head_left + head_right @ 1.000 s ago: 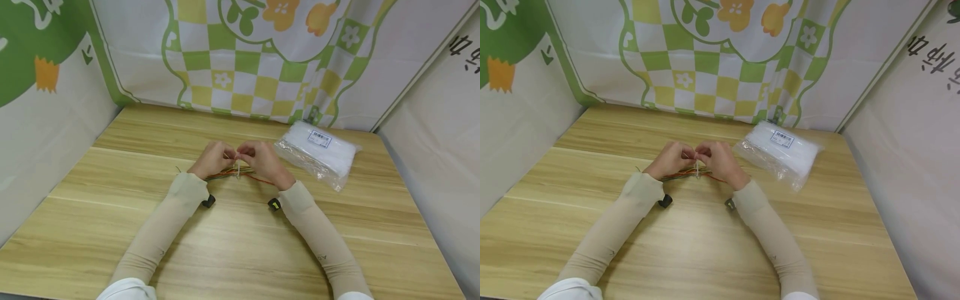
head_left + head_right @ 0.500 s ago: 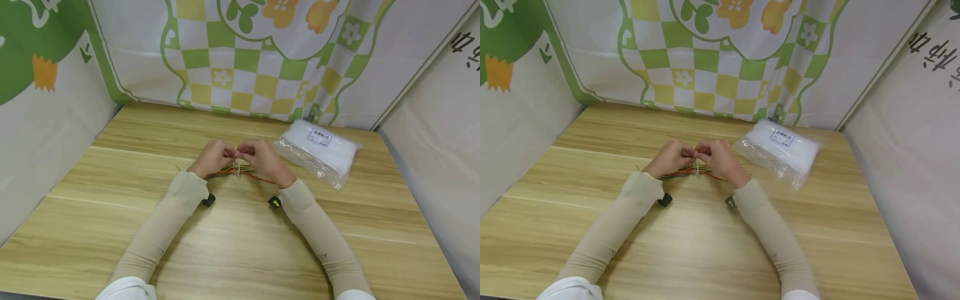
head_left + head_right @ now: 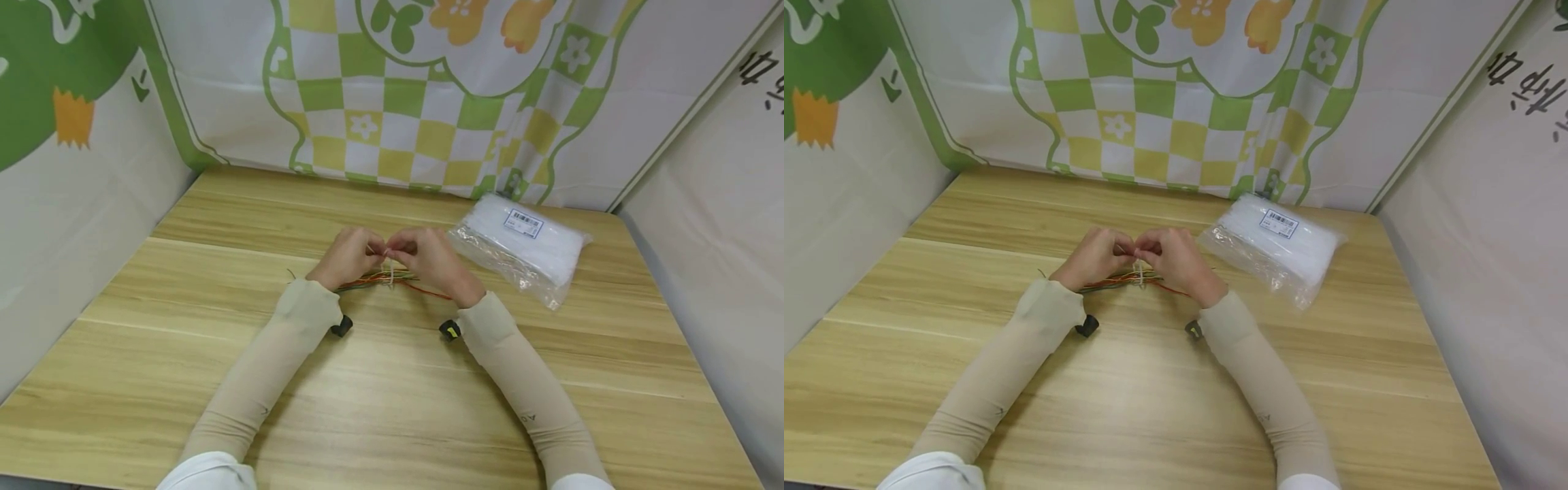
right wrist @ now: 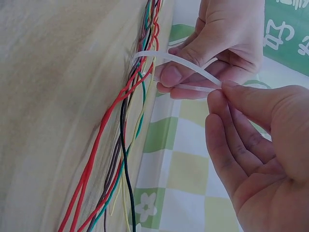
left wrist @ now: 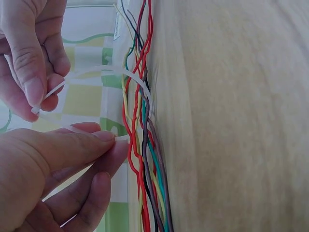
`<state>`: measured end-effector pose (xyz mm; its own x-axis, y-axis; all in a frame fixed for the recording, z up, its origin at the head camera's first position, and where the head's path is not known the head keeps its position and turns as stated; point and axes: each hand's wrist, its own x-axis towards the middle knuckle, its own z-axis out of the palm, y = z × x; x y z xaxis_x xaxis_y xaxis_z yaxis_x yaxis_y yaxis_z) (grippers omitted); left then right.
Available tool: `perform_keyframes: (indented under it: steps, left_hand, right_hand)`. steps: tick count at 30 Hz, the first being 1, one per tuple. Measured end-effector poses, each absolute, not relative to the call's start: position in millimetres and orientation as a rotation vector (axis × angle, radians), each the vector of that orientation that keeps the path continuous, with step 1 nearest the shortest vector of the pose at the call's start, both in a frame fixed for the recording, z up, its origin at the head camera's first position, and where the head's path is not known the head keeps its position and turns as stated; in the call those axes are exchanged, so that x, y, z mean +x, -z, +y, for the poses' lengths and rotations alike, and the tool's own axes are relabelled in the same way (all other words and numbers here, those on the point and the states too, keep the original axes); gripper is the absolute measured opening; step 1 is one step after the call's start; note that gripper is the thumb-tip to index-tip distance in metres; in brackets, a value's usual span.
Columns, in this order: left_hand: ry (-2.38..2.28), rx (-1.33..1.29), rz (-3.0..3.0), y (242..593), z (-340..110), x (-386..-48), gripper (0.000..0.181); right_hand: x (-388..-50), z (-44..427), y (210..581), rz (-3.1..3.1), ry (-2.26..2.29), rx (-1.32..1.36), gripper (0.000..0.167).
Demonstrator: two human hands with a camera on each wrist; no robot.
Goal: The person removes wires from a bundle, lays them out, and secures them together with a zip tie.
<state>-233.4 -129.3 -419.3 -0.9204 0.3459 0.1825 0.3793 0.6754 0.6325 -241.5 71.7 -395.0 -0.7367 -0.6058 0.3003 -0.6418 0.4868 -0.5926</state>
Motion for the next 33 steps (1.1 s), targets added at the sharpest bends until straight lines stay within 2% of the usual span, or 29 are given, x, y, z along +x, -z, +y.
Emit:
perform_keyframes:
  steps: [33]
  left_hand:
    - [1.012, -0.610, -2.816, 419.0, -129.9, -233.3, 0.010]
  right_hand:
    - [-238.4, 73.6, 391.8, -2.684, -1.077, 1.118, 0.013]
